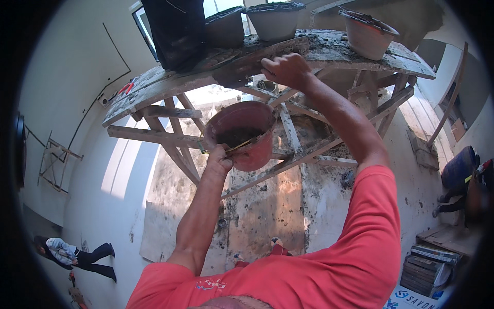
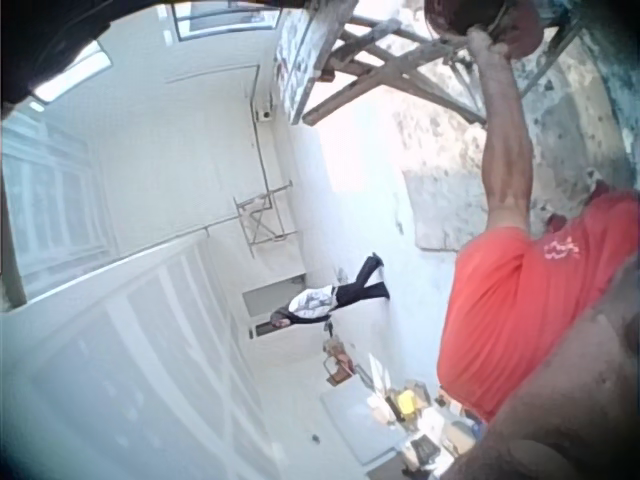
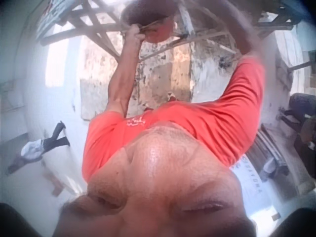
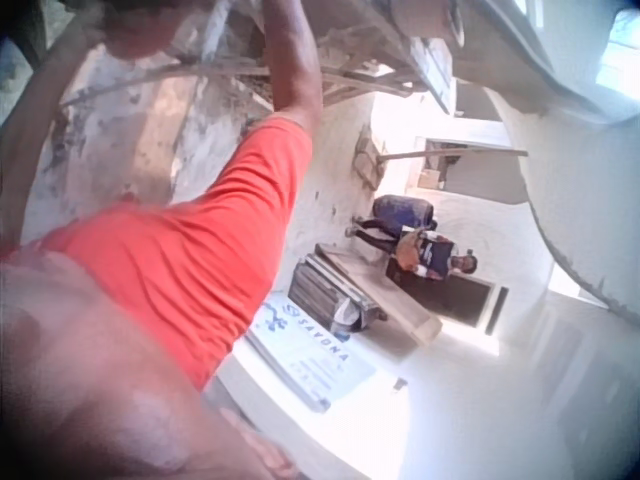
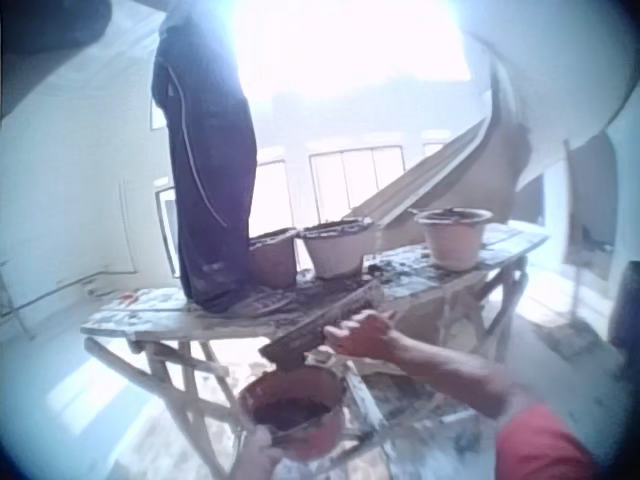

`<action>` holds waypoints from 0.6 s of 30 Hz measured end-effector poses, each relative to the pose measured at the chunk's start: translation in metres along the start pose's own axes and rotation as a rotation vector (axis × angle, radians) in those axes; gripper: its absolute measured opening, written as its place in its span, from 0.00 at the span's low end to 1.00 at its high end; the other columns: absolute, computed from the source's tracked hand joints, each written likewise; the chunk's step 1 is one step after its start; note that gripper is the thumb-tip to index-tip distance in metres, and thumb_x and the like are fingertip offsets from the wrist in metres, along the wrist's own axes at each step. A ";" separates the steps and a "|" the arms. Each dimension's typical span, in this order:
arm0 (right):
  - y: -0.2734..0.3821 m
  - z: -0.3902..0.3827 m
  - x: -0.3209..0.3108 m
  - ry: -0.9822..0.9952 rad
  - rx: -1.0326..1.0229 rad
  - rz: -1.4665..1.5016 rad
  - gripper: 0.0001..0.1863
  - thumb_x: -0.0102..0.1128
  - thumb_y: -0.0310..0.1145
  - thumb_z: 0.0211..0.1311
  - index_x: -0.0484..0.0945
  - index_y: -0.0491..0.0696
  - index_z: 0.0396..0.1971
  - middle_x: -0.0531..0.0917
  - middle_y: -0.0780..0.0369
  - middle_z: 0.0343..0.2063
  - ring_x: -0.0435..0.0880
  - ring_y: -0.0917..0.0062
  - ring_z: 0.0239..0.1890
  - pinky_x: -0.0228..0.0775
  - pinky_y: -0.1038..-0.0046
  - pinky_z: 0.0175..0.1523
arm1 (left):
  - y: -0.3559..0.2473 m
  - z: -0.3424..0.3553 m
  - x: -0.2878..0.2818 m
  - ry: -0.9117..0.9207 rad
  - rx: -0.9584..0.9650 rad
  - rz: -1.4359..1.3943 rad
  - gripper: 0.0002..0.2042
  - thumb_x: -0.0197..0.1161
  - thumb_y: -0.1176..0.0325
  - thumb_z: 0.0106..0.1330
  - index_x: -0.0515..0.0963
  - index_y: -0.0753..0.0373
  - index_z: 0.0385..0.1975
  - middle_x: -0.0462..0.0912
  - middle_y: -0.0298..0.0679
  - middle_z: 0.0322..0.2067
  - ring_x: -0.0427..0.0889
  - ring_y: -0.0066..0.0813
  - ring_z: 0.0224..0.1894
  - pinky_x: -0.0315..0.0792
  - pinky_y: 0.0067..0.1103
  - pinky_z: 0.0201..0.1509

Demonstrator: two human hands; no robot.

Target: The person applies mortar to a floor surface using a trowel, spreading it evenly and occasionally scooping more from a bucket.

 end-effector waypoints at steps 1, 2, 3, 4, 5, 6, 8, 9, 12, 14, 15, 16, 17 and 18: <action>0.018 -0.014 -0.005 -0.011 -0.112 0.033 0.12 0.61 0.47 0.67 0.76 0.55 0.31 0.82 0.64 0.16 0.87 0.70 0.22 0.80 0.66 0.28 | 0.000 0.003 -0.001 0.000 -0.014 0.016 0.17 0.42 0.79 0.71 0.68 0.74 0.57 0.77 0.54 0.53 0.82 0.51 0.53 0.84 0.47 0.57; 0.037 -0.031 -0.008 0.109 -0.163 0.040 0.12 0.62 0.46 0.66 0.75 0.55 0.30 0.81 0.64 0.15 0.87 0.70 0.21 0.79 0.66 0.28 | -0.002 0.004 -0.004 0.058 -0.021 0.010 0.17 0.42 0.79 0.71 0.68 0.74 0.57 0.77 0.55 0.54 0.82 0.52 0.54 0.84 0.47 0.58; 0.054 -0.049 -0.012 0.126 -0.137 0.078 0.12 0.62 0.45 0.66 0.75 0.55 0.29 0.81 0.65 0.16 0.87 0.70 0.22 0.79 0.66 0.28 | -0.004 0.002 -0.010 0.118 -0.044 0.005 0.17 0.42 0.78 0.71 0.68 0.74 0.58 0.76 0.55 0.54 0.81 0.52 0.55 0.84 0.47 0.58; 0.067 -0.065 -0.016 0.118 -0.075 0.125 0.12 0.63 0.45 0.65 0.75 0.55 0.29 0.82 0.66 0.17 0.87 0.69 0.22 0.78 0.66 0.29 | -0.001 0.000 -0.010 0.143 -0.078 0.006 0.17 0.42 0.78 0.71 0.67 0.74 0.58 0.76 0.56 0.55 0.81 0.53 0.55 0.83 0.48 0.59; 0.078 -0.079 -0.018 -0.015 0.041 0.145 0.13 0.65 0.46 0.63 0.74 0.55 0.27 0.78 0.65 0.14 0.85 0.70 0.20 0.76 0.66 0.28 | 0.003 -0.005 -0.015 0.121 0.009 0.017 0.17 0.43 0.77 0.71 0.67 0.77 0.57 0.75 0.58 0.55 0.81 0.57 0.55 0.83 0.52 0.58; 0.084 -0.096 -0.021 -0.075 0.174 0.168 0.14 0.65 0.47 0.63 0.74 0.54 0.28 0.78 0.63 0.15 0.84 0.68 0.21 0.75 0.65 0.28 | 0.004 -0.012 -0.020 0.141 0.016 0.045 0.17 0.43 0.77 0.71 0.66 0.79 0.56 0.75 0.60 0.55 0.81 0.60 0.55 0.83 0.54 0.57; 0.102 -0.136 -0.026 -0.040 0.521 0.232 0.16 0.64 0.48 0.65 0.75 0.52 0.30 0.80 0.60 0.18 0.85 0.63 0.23 0.75 0.61 0.30 | 0.005 -0.028 -0.034 0.128 -0.036 0.025 0.17 0.43 0.77 0.71 0.65 0.83 0.54 0.74 0.62 0.54 0.81 0.64 0.54 0.82 0.56 0.56; 0.112 -0.160 -0.029 0.029 0.733 0.272 0.17 0.64 0.49 0.66 0.75 0.51 0.30 0.82 0.59 0.20 0.86 0.61 0.25 0.76 0.60 0.31 | 0.005 -0.037 -0.043 0.093 -0.068 -0.004 0.16 0.43 0.77 0.71 0.65 0.84 0.53 0.75 0.63 0.53 0.81 0.65 0.53 0.82 0.57 0.55; 0.152 -0.235 -0.035 0.160 1.274 0.390 0.21 0.63 0.53 0.65 0.77 0.47 0.33 0.84 0.52 0.25 0.86 0.52 0.31 0.75 0.55 0.36 | 0.006 -0.067 -0.078 0.039 -0.084 0.035 0.16 0.44 0.76 0.70 0.66 0.85 0.50 0.76 0.64 0.50 0.82 0.66 0.51 0.83 0.57 0.54; 0.192 -0.283 -0.040 0.247 1.409 0.295 0.22 0.64 0.54 0.64 0.79 0.47 0.35 0.85 0.50 0.27 0.86 0.51 0.33 0.75 0.54 0.38 | 0.003 -0.088 -0.113 -0.030 -0.135 0.041 0.13 0.46 0.76 0.70 0.69 0.84 0.45 0.79 0.62 0.46 0.85 0.62 0.46 0.83 0.54 0.55; 0.216 -0.304 -0.045 0.226 1.432 0.304 0.23 0.64 0.55 0.64 0.80 0.46 0.36 0.85 0.50 0.26 0.86 0.53 0.32 0.75 0.55 0.38 | 0.005 -0.101 -0.134 0.018 -0.111 0.014 0.14 0.52 0.78 0.65 0.72 0.80 0.48 0.81 0.54 0.43 0.88 0.47 0.39 0.89 0.41 0.41; 0.242 -0.322 -0.050 0.303 1.518 0.300 0.24 0.64 0.55 0.64 0.80 0.45 0.36 0.85 0.51 0.25 0.86 0.55 0.30 0.75 0.57 0.38 | 0.006 -0.112 -0.154 -0.039 -0.108 0.059 0.14 0.53 0.78 0.65 0.72 0.80 0.48 0.82 0.54 0.43 0.88 0.46 0.38 0.89 0.41 0.40; 0.270 -0.334 -0.055 0.325 1.503 0.408 0.24 0.65 0.55 0.63 0.80 0.45 0.36 0.84 0.52 0.25 0.85 0.57 0.29 0.75 0.57 0.38 | 0.006 -0.125 -0.178 -0.125 -0.126 0.088 0.14 0.54 0.78 0.65 0.72 0.79 0.48 0.82 0.53 0.43 0.88 0.46 0.37 0.89 0.41 0.40; 0.295 -0.342 -0.061 0.386 1.523 0.500 0.25 0.66 0.55 0.63 0.80 0.44 0.35 0.84 0.53 0.24 0.85 0.60 0.28 0.75 0.58 0.38 | 0.007 -0.139 -0.201 -0.102 -0.113 0.100 0.13 0.54 0.78 0.66 0.73 0.79 0.48 0.83 0.53 0.42 0.88 0.46 0.38 0.88 0.41 0.42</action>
Point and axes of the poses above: each hand's wrist, its own z-axis towards the middle knuckle, its own x-axis out of the palm, y = z × x, the point moved 1 cm from there along z, towards the middle knuckle
